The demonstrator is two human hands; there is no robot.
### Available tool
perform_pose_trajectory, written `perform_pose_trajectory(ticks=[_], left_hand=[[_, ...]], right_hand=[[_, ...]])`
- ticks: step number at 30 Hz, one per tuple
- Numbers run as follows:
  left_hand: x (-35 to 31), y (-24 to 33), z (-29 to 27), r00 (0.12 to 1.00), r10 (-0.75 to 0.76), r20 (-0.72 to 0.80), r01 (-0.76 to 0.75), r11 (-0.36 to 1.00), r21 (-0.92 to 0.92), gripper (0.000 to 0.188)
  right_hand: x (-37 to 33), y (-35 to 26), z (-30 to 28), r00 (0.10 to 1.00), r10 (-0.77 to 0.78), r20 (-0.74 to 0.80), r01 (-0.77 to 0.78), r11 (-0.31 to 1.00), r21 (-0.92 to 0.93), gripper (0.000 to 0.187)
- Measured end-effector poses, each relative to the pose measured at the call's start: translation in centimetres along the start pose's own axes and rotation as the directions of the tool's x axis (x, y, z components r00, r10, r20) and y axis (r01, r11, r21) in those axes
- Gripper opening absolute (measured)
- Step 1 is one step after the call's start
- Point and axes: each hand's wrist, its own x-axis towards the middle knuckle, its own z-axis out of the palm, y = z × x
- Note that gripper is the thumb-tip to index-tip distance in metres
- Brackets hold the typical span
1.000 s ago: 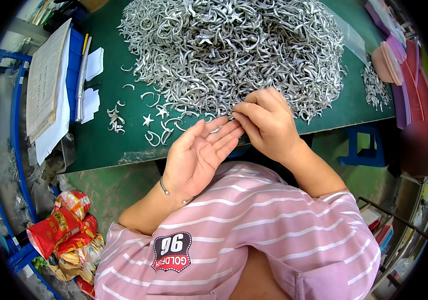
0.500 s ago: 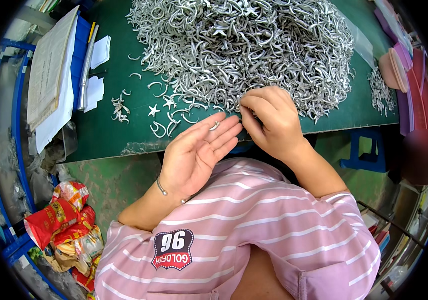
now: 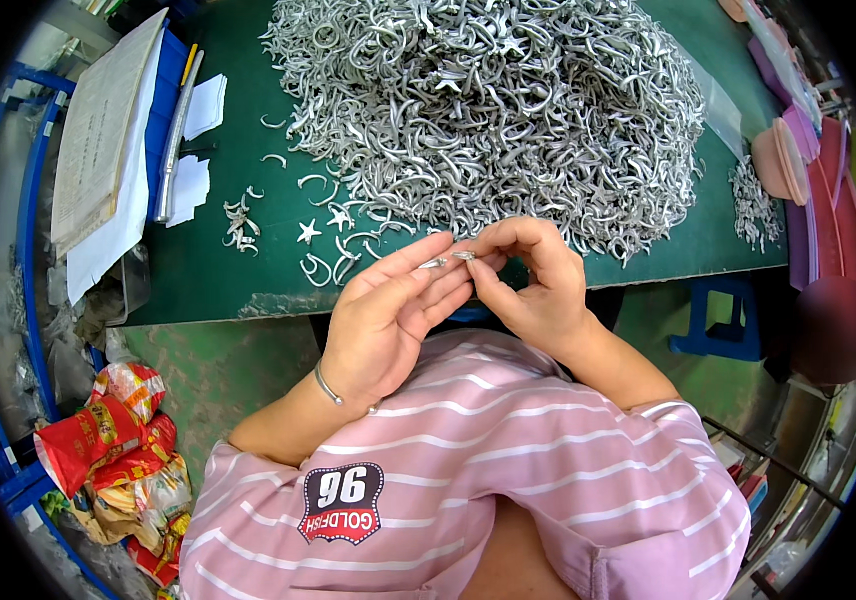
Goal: The person sits at a green table and sorts a large pile of small, silver metal hooks by hand. They pick up individual hooks, inspect them, and place them into a separate pile. The person briefly stands to move a large sack of material before resuming the sorting task.
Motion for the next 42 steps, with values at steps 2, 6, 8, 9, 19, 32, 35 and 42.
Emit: perform_pose_trajectory(ticks=[2, 6, 8, 9, 19, 32, 35, 42], left_hand=[[0.0, 0.1, 0.0, 1.0, -0.002, -0.002, 0.002, 1.0, 0.005, 0.041], [0.1, 0.2, 0.3, 1.0, -0.022, -0.009, 0.022, 1.0, 0.008, 0.041], [0.1, 0.3, 0.5, 0.999, -0.028, -0.021, 0.028, 1.0, 0.006, 0.041], [0.1, 0.2, 0.5, 1.0, -0.029, -0.011, 0.029, 0.999, 0.027, 0.04], [-0.2, 3.1, -1.5, 0.915, 0.403, -0.033, -0.373, 0.873, 0.314, 0.025], [0.4, 10.6, -9.4, 0.635, 0.63, 0.447, -0.101, -0.506, 0.857, 0.033], [1.1, 11.2, -10.5, 0.642, 0.629, 0.439, -0.16, -0.451, 0.878, 0.022], [1.8, 10.9, -7.6, 0.548, 0.576, 0.606, -0.195, -0.617, 0.763, 0.015]], right_hand=[[-0.1, 0.2, 0.2, 1.0, 0.007, -0.018, -0.006, 1.0, 0.016, 0.03], [-0.2, 0.0, 0.2, 0.999, 0.025, -0.042, -0.024, 1.0, 0.01, 0.03], [0.1, -0.3, 0.3, 1.0, -0.021, -0.007, 0.02, 0.999, -0.037, 0.027], [0.4, -0.3, -0.1, 0.997, -0.071, 0.042, 0.075, 0.993, -0.09, 0.025], [0.6, 0.1, 0.3, 0.919, -0.394, 0.035, 0.381, 0.859, -0.343, 0.023], [0.1, 0.8, 0.3, 0.905, -0.418, 0.078, 0.422, 0.862, -0.281, 0.026], [0.2, 0.9, 0.2, 0.901, -0.427, 0.073, 0.43, 0.859, -0.278, 0.027], [0.1, 1.1, 0.2, 0.902, -0.428, 0.06, 0.426, 0.859, -0.283, 0.027]])
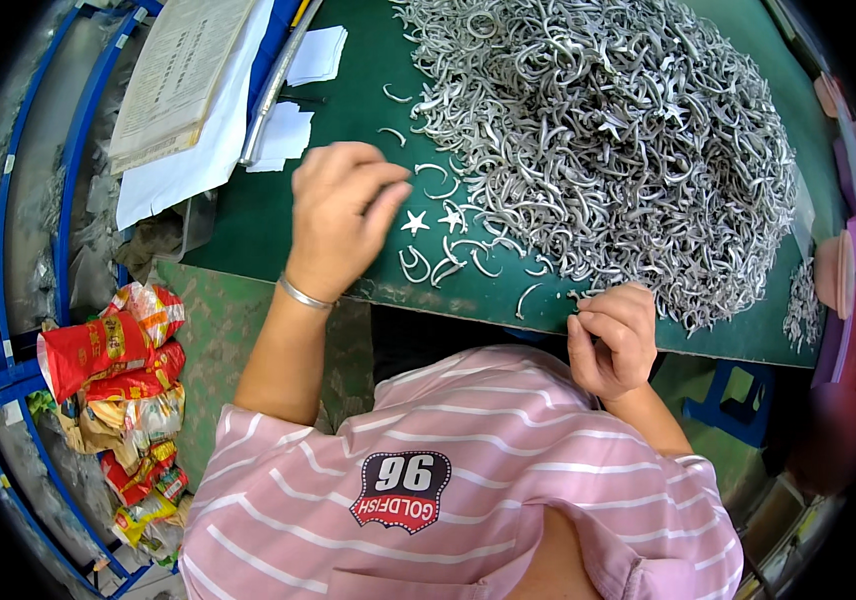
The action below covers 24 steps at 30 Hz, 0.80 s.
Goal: The person sits at a green table and sorts a large pile of small, silver metal hooks by hand. They pick up individual hooks, inspect them, and place them into a separate pile. The person briefly stands to move a large sack of material before resuming the sorting task.
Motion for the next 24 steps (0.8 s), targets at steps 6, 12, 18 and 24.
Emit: perform_pose_trajectory(ticks=[6, 12, 18, 24], left_hand=[[0.7, 1.3, 1.9, 0.992, 0.058, 0.116, -0.057, 0.998, -0.009, 0.012], [0.4, 2.0, 1.4, 0.988, 0.125, 0.086, -0.12, 0.991, -0.057, 0.012], [0.1, 2.7, 1.2, 0.982, 0.183, 0.051, -0.183, 0.983, 0.007, 0.015], [0.0, 2.9, 1.0, 0.98, 0.188, 0.068, -0.19, 0.981, 0.025, 0.018]], right_hand=[[0.1, 0.1, 0.0, 1.0, 0.002, -0.01, -0.001, 1.0, 0.011, 0.028], [0.2, 0.0, 0.0, 1.0, 0.01, -0.009, -0.01, 1.0, 0.007, 0.028], [0.2, 0.0, 0.0, 1.0, 0.015, -0.001, -0.015, 1.0, -0.001, 0.028], [0.1, 0.0, 0.0, 1.0, 0.018, -0.004, -0.018, 1.0, -0.008, 0.028]])
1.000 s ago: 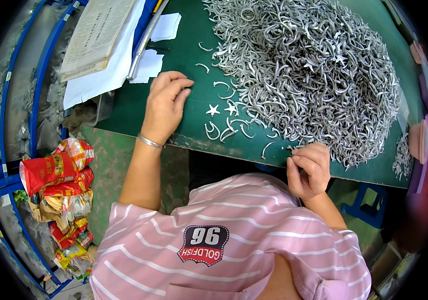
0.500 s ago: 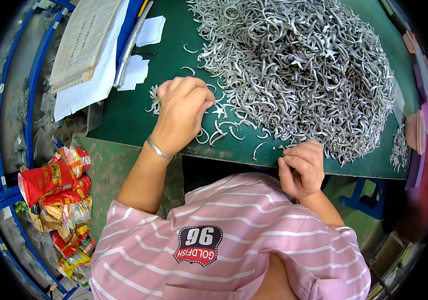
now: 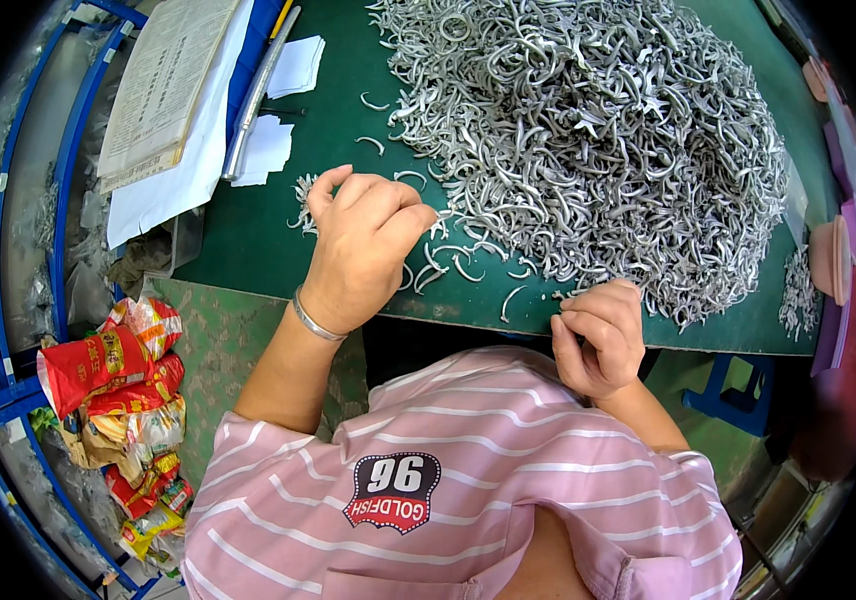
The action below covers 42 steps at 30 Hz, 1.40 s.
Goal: The person sits at a green table and sorts a large pile of small, silver metal hooks by hand. They pick up individual hooks, inspect them, and place them into a separate pile. The person briefly stands to move a large sack of material before resuming the sorting task.
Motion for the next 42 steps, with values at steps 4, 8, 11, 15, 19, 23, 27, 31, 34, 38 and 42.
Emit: perform_pose_trajectory(ticks=[4, 8, 11, 15, 19, 23, 27, 31, 34, 38, 42], left_hand=[[0.0, 0.1, -0.2, 1.0, -0.004, 0.001, 0.004, 1.0, 0.005, 0.019], [0.0, 0.1, -0.5, 1.0, 0.002, 0.016, -0.003, 1.0, 0.014, 0.02], [-0.2, 0.0, -0.4, 1.0, 0.009, 0.004, -0.009, 0.999, 0.033, 0.014], [0.2, -0.2, -0.9, 0.994, -0.104, -0.022, 0.103, 0.994, -0.044, 0.012], [0.2, -0.7, -1.4, 0.989, -0.148, 0.018, 0.149, 0.987, -0.051, 0.009], [0.0, -1.0, -1.0, 0.988, -0.139, 0.068, 0.141, 0.99, -0.022, 0.009], [0.1, -1.1, -0.4, 0.988, -0.146, 0.055, 0.148, 0.988, -0.036, 0.01], [1.4, -0.5, 0.7, 0.992, -0.122, -0.02, 0.12, 0.99, -0.075, 0.009], [2.0, -0.5, 2.2, 0.995, -0.097, -0.011, 0.096, 0.992, -0.081, 0.008], [1.9, -0.5, 2.7, 0.99, -0.14, 0.029, 0.141, 0.987, -0.08, 0.009], [2.1, -0.5, 2.4, 0.984, -0.165, 0.062, 0.169, 0.983, -0.075, 0.01]], right_hand=[[0.2, -0.1, 0.0, 1.0, 0.001, 0.009, -0.001, 1.0, -0.006, 0.027], [0.1, -0.1, 0.0, 1.0, 0.003, 0.008, -0.003, 1.0, -0.004, 0.027], [0.1, -0.1, 0.0, 1.0, 0.003, 0.01, -0.003, 1.0, -0.008, 0.026], [0.2, -0.1, 0.0, 1.0, 0.008, 0.011, -0.008, 1.0, -0.019, 0.026], [0.2, -0.1, 0.0, 1.0, 0.009, 0.004, -0.009, 1.0, -0.013, 0.025], [0.2, -0.1, 0.0, 1.0, 0.011, 0.004, -0.011, 1.0, -0.012, 0.024], [0.3, -0.1, 0.0, 1.0, 0.006, 0.008, -0.006, 1.0, -0.011, 0.023], [0.2, -0.2, 0.0, 1.0, 0.011, 0.01, -0.011, 1.0, -0.011, 0.023], [0.2, -0.1, 0.0, 1.0, 0.009, 0.006, -0.009, 1.0, -0.018, 0.022], [0.3, -0.1, 0.1, 1.0, 0.012, 0.001, -0.012, 1.0, -0.022, 0.022], [0.3, -0.1, 0.0, 1.0, 0.014, -0.002, -0.014, 1.0, -0.025, 0.022]])
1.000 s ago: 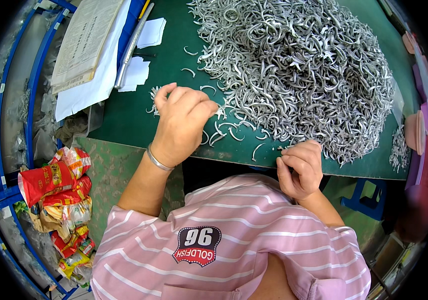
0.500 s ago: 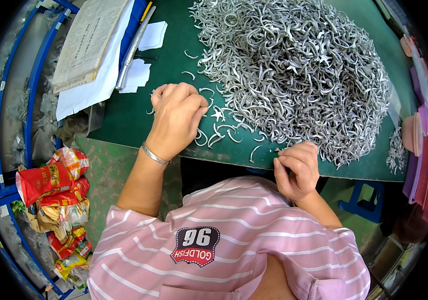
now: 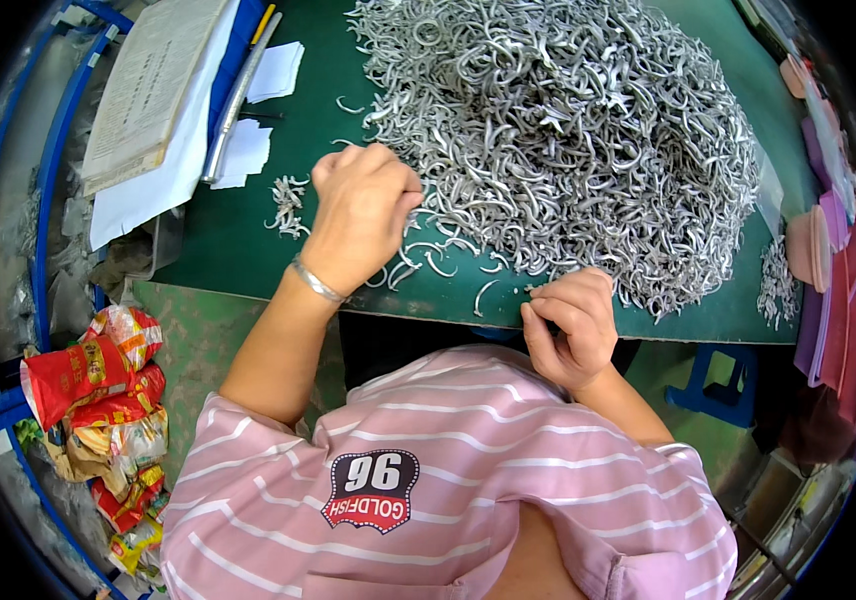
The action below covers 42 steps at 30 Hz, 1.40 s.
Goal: The person sits at a green table and sorts a large pile of small, silver metal hooks by hand. They pick up individual hooks, inspect them, and place them into a separate pile. The person briefly stands to move a large sack of material before resuming the sorting task.
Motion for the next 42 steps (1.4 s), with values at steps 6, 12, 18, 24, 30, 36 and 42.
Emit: perform_pose_trajectory(ticks=[6, 12, 18, 24, 30, 36, 42], left_hand=[[-1.5, -1.0, -2.6, 0.935, -0.352, -0.027, 0.294, 0.818, -0.494, 0.008], [-2.1, -1.8, -3.9, 0.866, -0.489, -0.103, 0.4, 0.802, -0.443, 0.011], [-1.5, -0.7, -2.8, 0.969, -0.244, 0.046, 0.248, 0.95, -0.187, 0.006], [-1.4, -0.2, -2.4, 0.992, -0.099, 0.077, 0.097, 0.995, 0.027, 0.005], [-1.7, -0.6, -2.0, 0.998, -0.05, 0.03, 0.049, 0.998, 0.038, 0.008], [-1.8, -0.7, -1.9, 0.983, -0.181, 0.006, 0.181, 0.98, -0.081, 0.009], [-1.9, 0.3, -2.8, 0.914, -0.406, -0.014, 0.368, 0.842, -0.394, 0.016]], right_hand=[[-0.1, 0.0, 0.1, 1.0, 0.004, 0.0, -0.004, 1.0, 0.009, 0.021], [0.0, -0.1, 0.1, 1.0, 0.005, 0.005, -0.005, 1.0, 0.005, 0.021], [0.1, -0.2, 0.1, 1.0, 0.006, 0.024, -0.006, 1.0, -0.007, 0.022], [0.1, -0.2, 0.0, 0.999, 0.007, 0.037, -0.006, 1.0, -0.018, 0.023], [0.2, -0.2, 0.0, 0.999, 0.005, 0.038, -0.005, 1.0, -0.021, 0.022], [0.2, -0.2, -0.1, 0.999, 0.006, 0.035, -0.005, 1.0, -0.018, 0.022], [0.2, -0.3, -0.1, 0.998, 0.027, 0.051, -0.027, 1.0, -0.014, 0.022]])
